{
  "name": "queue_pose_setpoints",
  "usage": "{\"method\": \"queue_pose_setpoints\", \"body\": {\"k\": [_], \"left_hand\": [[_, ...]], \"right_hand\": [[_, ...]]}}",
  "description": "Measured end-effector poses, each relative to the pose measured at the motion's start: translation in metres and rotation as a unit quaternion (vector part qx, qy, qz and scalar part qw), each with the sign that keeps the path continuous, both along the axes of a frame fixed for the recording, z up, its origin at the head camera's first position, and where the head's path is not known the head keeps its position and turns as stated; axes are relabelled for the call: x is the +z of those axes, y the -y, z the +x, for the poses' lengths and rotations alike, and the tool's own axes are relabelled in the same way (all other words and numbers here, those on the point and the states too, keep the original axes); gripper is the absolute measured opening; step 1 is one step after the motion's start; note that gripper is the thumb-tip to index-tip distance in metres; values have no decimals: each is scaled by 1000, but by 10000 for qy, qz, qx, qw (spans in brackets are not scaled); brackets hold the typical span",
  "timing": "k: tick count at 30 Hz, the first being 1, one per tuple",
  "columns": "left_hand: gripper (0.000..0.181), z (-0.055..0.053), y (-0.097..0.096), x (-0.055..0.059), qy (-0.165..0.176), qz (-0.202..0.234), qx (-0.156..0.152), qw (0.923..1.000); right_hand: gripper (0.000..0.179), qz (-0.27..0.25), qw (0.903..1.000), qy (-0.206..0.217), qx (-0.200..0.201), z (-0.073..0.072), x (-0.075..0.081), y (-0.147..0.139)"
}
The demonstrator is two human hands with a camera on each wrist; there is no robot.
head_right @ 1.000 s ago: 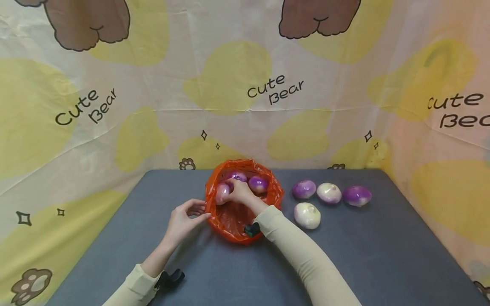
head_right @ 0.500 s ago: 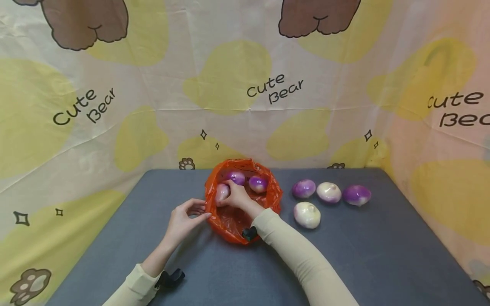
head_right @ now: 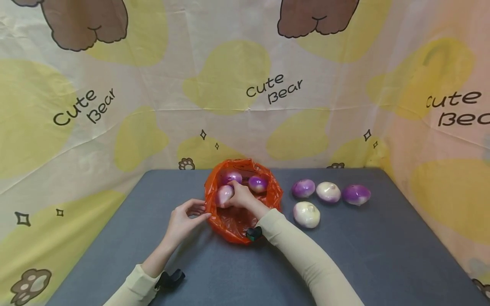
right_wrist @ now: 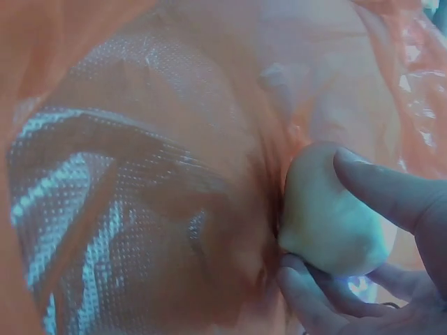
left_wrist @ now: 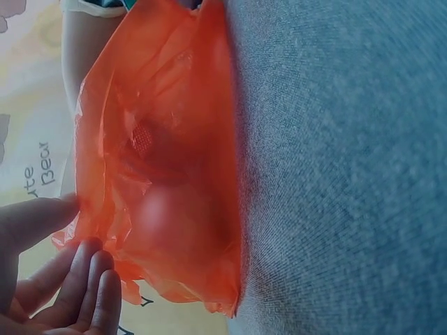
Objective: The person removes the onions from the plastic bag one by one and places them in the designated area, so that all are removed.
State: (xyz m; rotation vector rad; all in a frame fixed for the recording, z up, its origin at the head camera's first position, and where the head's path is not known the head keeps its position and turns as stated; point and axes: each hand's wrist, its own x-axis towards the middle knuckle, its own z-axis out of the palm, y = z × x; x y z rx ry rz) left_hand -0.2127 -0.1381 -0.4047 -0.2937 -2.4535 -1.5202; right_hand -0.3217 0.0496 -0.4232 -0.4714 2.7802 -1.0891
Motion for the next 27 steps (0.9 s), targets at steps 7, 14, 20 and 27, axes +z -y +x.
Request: {"method": "queue_pose_setpoints", "body": {"k": [7, 14, 20, 27], "left_hand": [[31, -8, 5, -14, -118, 1, -1, 9999], [31, -9, 6, -15, -210, -48, -35, 9998], [32, -7, 4, -14, -125, -41, 24, 9999], [32, 9, -3, 12, -36, -26, -51, 10000]], "right_hand": [[82, -107, 9999, -10, -105, 6, 7, -11], [81, -478, 9987, 105, -107, 14, 13, -20], [80, -696, 9975, 85, -48, 22, 20, -28], [82, -839, 9964, -94, 99, 31, 30, -39]]}}
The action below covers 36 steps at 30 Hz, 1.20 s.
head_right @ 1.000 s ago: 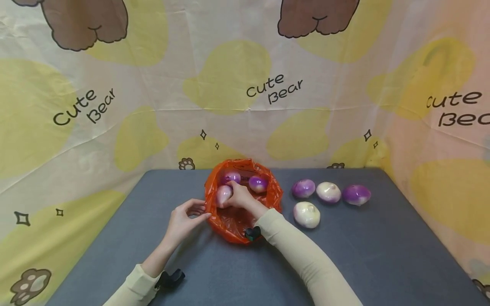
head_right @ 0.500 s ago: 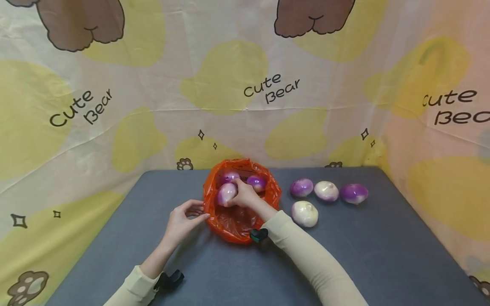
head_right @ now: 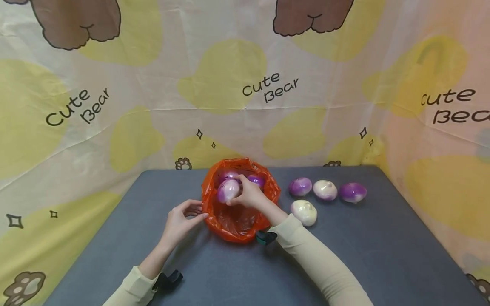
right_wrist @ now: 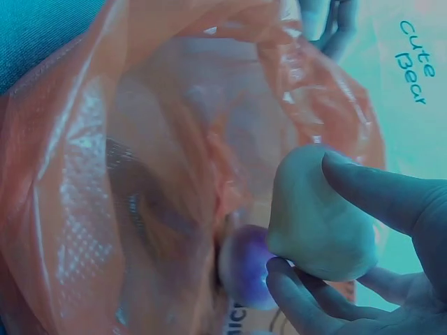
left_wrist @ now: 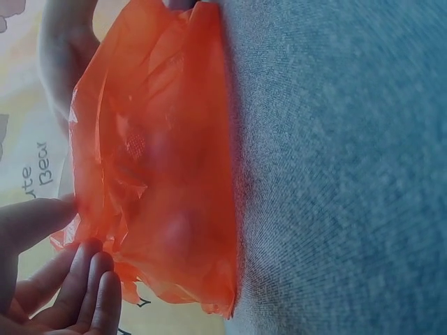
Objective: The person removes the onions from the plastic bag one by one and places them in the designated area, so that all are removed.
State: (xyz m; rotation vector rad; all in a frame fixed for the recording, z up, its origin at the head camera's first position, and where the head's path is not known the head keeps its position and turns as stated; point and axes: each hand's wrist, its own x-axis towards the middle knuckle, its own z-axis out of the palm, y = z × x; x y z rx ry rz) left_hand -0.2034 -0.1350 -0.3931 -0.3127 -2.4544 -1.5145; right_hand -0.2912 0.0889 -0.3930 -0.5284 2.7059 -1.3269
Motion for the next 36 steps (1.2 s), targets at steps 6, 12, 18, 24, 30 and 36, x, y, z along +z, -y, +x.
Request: {"method": "queue_pose_setpoints", "body": {"k": [6, 12, 18, 24, 30, 36], "left_hand": [[32, 3, -1, 5, 38, -25, -34, 10000], [31, 1, -2, 5, 59, 24, -56, 10000], [32, 1, -4, 4, 118, 29, -6, 9999], [32, 0, -5, 3, 113, 22, -21, 9999], [31, 0, -4, 3, 75, 6, -60, 10000], [31, -1, -4, 2, 102, -3, -39, 9999]], "right_hand": [[82, -155, 9998, -72, 83, 9, 12, -12], [82, -308, 9994, -71, 114, 16, 19, -27], [83, -571, 9983, -18, 63, 26, 24, -43], [82, -638, 9979, 43, -128, 38, 29, -60], [83, -1007, 9945, 159, -248, 43, 30, -81], [82, -1153, 9931, 99, -178, 43, 25, -103]]}}
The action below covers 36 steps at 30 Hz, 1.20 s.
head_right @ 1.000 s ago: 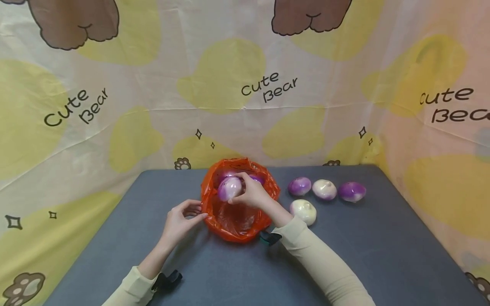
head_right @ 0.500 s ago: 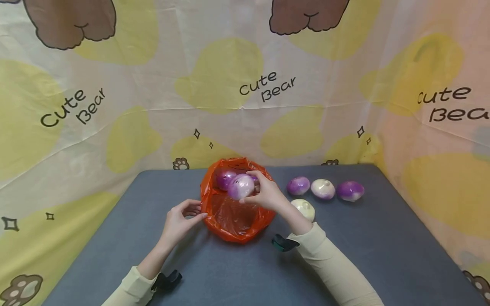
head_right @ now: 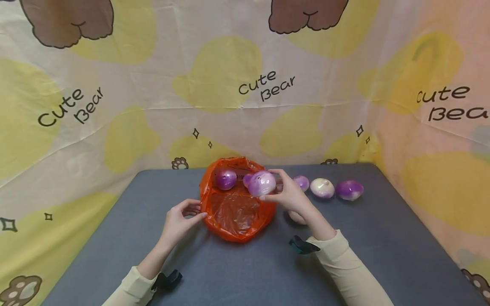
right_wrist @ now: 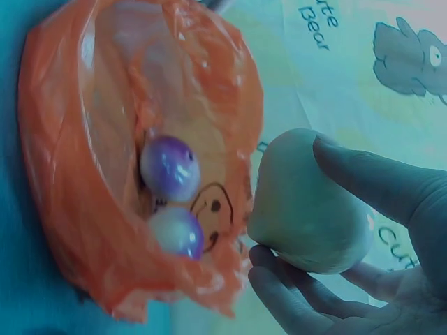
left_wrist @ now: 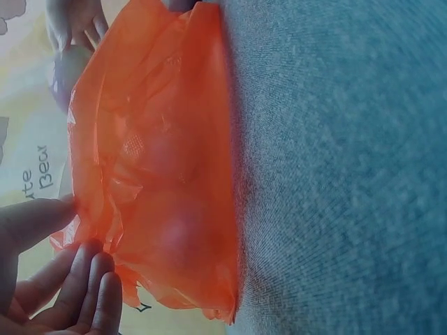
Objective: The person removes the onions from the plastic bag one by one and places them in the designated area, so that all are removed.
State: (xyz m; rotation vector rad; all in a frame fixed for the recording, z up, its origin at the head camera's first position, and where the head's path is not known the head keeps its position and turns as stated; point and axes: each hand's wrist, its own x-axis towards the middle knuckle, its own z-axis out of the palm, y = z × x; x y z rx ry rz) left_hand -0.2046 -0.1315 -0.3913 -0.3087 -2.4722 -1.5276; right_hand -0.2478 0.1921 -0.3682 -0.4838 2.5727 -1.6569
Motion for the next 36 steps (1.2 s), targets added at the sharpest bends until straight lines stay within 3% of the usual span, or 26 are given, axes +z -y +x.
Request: {"method": "queue_pose_setpoints", "body": {"k": [13, 20, 36], "left_hand": [[32, -2, -1, -3, 34, 26, 57, 10000], [34, -18, 11, -30, -183, 1, 22, 9998], [31, -20, 11, -31, -250, -142, 52, 9996]], "right_hand": [[81, 176, 9993, -159, -304, 12, 4, -38], [84, 375, 9982, -81, -452, 19, 5, -58], [83, 550, 9961, -116, -683, 32, -4, -100]]}}
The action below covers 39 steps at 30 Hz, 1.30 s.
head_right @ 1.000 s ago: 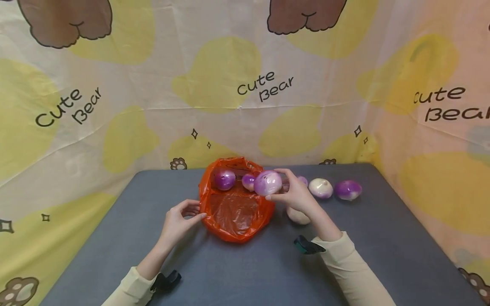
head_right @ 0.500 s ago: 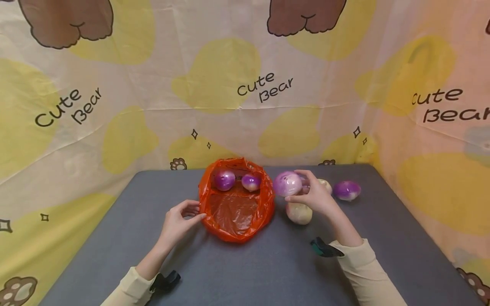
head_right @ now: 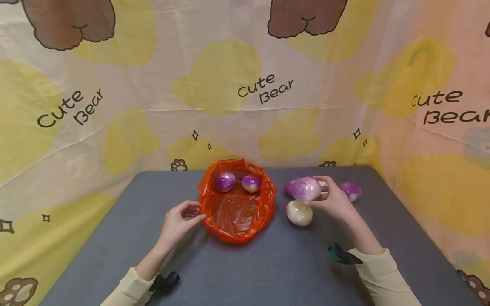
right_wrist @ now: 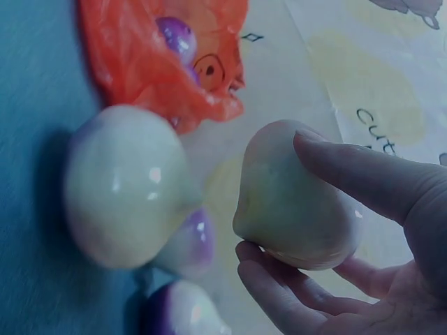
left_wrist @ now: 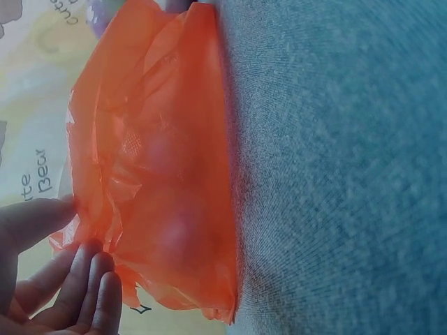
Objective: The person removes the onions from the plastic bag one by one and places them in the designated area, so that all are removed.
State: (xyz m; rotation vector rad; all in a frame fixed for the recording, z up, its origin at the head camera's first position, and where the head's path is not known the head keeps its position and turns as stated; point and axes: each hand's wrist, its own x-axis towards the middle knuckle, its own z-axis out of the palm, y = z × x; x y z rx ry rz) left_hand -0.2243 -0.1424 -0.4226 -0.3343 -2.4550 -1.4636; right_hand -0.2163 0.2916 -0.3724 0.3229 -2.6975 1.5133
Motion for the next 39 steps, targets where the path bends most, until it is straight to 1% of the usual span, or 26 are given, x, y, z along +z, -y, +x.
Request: {"method": "queue_pose_setpoints", "body": {"k": [6, 10, 15, 20, 24, 29, 34, 39], "left_hand": [[32, -1, -1, -1, -52, -9, -22, 10000], [31, -1, -1, -2, -43, -13, -19, 10000], [31, 1, 0, -1, -34, 0, -29, 10000], [31, 1, -1, 0, -16, 2, -45, 10000], [31, 2, -1, 1, -38, -5, -49, 10000], [30, 3, -1, 2, -42, -15, -60, 10000], [30, 3, 0, 1, -28, -22, -53, 10000], [30, 3, 1, 1, -26, -21, -62, 10000]], "right_hand": [[84, 398, 9989, -15, -263, 7, -6, -15], [82, 512, 9981, -49, -352, 11, -9, -24], [82, 525, 9978, 98, -397, 15, -14, -32], [84, 643, 9968, 193, -434, 18, -25, -39], [84, 769, 9957, 177, -485, 18, -33, -44], [87, 935, 9937, 367, -492, 20, -41, -50], [85, 1114, 9913, 487, -509, 20, -50, -54], [85, 1078, 9917, 517, -468, 20, -56, -56]]}}
